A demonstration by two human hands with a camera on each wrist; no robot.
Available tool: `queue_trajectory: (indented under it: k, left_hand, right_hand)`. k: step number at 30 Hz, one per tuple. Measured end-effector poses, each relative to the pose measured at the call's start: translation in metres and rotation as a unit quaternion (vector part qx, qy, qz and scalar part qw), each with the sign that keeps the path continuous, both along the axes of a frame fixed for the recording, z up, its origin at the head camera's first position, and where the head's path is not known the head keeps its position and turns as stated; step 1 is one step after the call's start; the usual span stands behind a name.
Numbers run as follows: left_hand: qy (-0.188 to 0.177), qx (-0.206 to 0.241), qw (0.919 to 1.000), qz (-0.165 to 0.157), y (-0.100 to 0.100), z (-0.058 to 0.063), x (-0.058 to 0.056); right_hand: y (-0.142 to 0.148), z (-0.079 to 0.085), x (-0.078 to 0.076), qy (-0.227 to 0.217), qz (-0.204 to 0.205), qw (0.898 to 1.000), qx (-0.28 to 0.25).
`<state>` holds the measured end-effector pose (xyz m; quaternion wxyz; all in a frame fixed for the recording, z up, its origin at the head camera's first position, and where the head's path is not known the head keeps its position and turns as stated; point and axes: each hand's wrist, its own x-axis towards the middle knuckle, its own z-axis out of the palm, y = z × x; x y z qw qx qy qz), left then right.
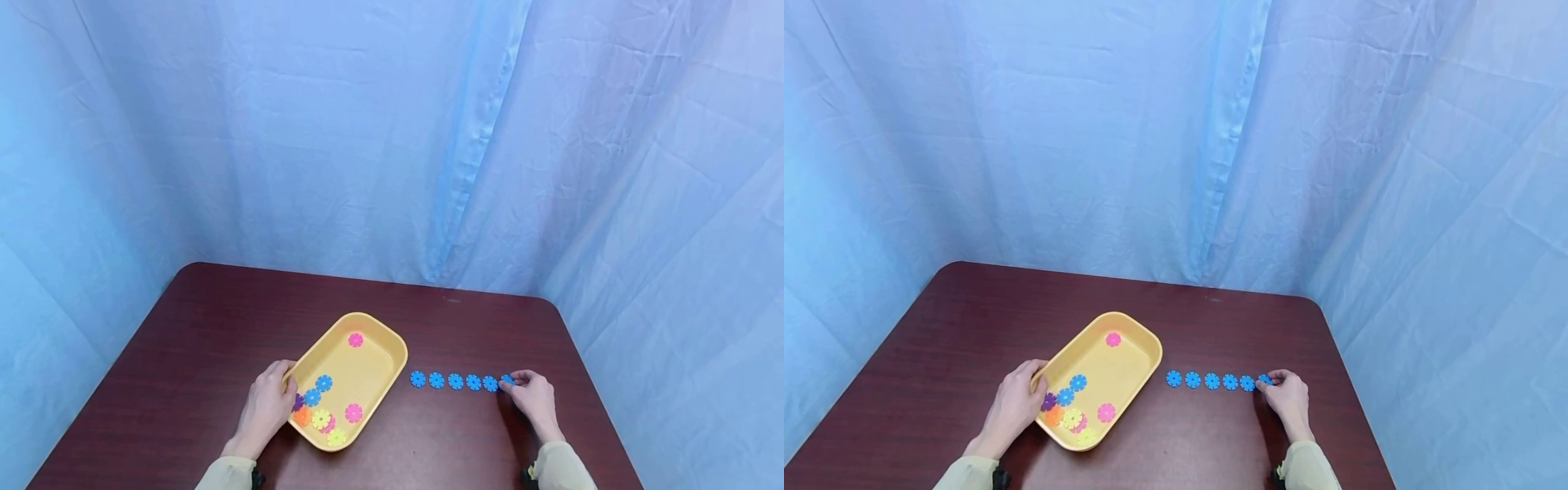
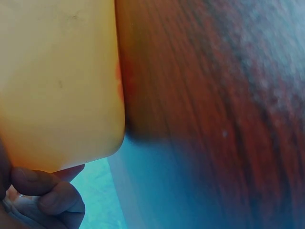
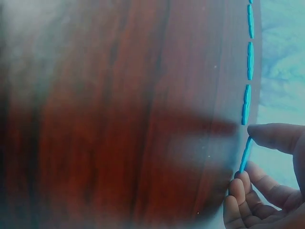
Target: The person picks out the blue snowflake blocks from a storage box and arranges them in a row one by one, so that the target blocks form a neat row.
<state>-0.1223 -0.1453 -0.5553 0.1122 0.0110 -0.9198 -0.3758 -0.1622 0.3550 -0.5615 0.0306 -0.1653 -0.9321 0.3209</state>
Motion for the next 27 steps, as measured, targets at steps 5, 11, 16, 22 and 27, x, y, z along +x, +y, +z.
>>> queue_trajectory:
  k: [5, 11, 16, 22, 27]
  left_hand:
    - [-0.001, 0.001, 1.0, -0.002, 0.0001, -0.0001, -0.0004]
    - [0.001, 0.001, 1.0, -0.002, 0.0001, 0.0001, 0.0004]
    - [0.002, 0.0, 1.0, -0.002, -0.0002, 0.0001, 0.0001]
    - [-0.008, 0.002, 1.0, 0.0, 0.0001, -0.0005, -0.0001]
    - [-0.008, 0.002, 1.0, 0.001, 0.0003, -0.0007, -0.0005]
  right_hand:
    - [0.0011, -0.0018, 0.0003, 0.003, 0.002, 1.0, 0.009]
    - [0.0026, -0.0043, 0.002, 0.011, 0.013, 1.0, 0.015]
    - [0.002, -0.0035, 0.0023, 0.014, 0.013, 1.0, 0.015]
    - [0.0009, -0.0014, 0.0018, 0.004, 0.005, 1.0, 0.014]
    - [0.0012, -0.0002, 0.0011, 0.002, 0.001, 1.0, 0.012]
